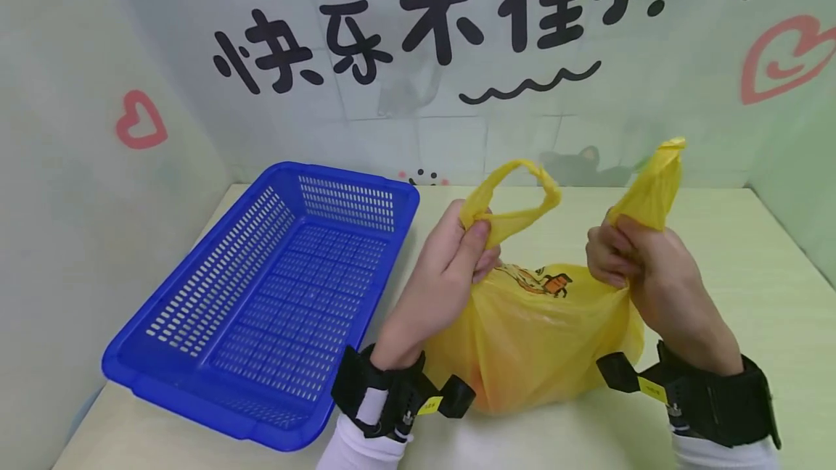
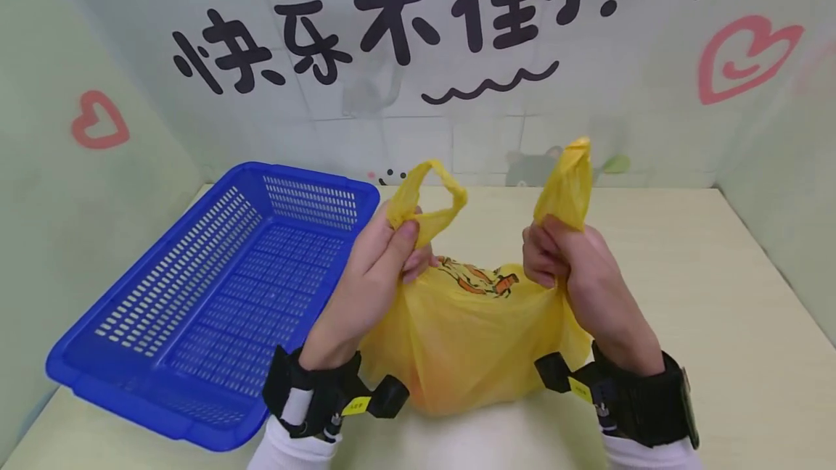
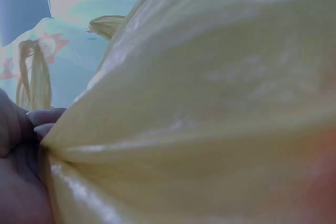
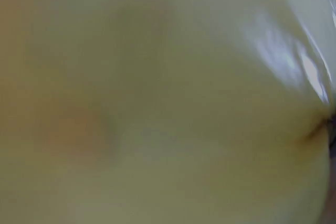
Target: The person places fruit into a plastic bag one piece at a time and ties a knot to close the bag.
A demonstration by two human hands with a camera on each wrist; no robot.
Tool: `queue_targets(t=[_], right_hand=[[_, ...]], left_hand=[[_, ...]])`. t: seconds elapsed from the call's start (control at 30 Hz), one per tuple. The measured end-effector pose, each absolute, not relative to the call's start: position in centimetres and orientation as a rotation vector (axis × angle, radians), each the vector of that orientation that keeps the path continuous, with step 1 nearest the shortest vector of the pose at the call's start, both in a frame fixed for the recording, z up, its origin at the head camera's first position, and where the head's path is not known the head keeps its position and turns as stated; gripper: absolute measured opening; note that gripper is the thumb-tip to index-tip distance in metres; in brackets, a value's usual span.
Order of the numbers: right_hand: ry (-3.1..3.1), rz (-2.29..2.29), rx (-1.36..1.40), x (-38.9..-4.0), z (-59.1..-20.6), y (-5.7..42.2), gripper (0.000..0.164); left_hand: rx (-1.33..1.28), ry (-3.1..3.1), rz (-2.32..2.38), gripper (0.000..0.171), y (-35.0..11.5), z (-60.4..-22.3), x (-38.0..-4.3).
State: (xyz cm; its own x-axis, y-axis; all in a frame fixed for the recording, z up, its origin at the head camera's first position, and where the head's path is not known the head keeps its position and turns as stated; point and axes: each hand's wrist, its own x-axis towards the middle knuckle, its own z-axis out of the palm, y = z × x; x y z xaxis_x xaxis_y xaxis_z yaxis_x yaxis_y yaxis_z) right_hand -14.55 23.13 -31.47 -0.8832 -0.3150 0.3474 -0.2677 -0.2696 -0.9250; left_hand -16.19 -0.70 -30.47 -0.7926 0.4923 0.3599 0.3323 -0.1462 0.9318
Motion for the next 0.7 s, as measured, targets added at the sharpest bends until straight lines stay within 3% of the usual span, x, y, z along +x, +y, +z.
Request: queue_targets(t=[0.2, 0.47, 0.7], right_hand=[[1.735, -2.294, -0.813, -15.0, -31.3, 22.5, 0.033], [2.104, -2.147, -0.723, -15.5, -31.3, 20.5, 0.034], [2.36, -1.959, -0.696, -15.3, -31.5, 19.5, 0.036]], left_hand=[[0.897, 1.762, 2.168, 0.048, 0.0, -30.7, -16.6], [0.972, 1.814, 2.117, 0.04, 1.0, -31.7, -17.4], [0.95, 1.817, 2.014, 0.056, 1.7, -31.9, -17.3]])
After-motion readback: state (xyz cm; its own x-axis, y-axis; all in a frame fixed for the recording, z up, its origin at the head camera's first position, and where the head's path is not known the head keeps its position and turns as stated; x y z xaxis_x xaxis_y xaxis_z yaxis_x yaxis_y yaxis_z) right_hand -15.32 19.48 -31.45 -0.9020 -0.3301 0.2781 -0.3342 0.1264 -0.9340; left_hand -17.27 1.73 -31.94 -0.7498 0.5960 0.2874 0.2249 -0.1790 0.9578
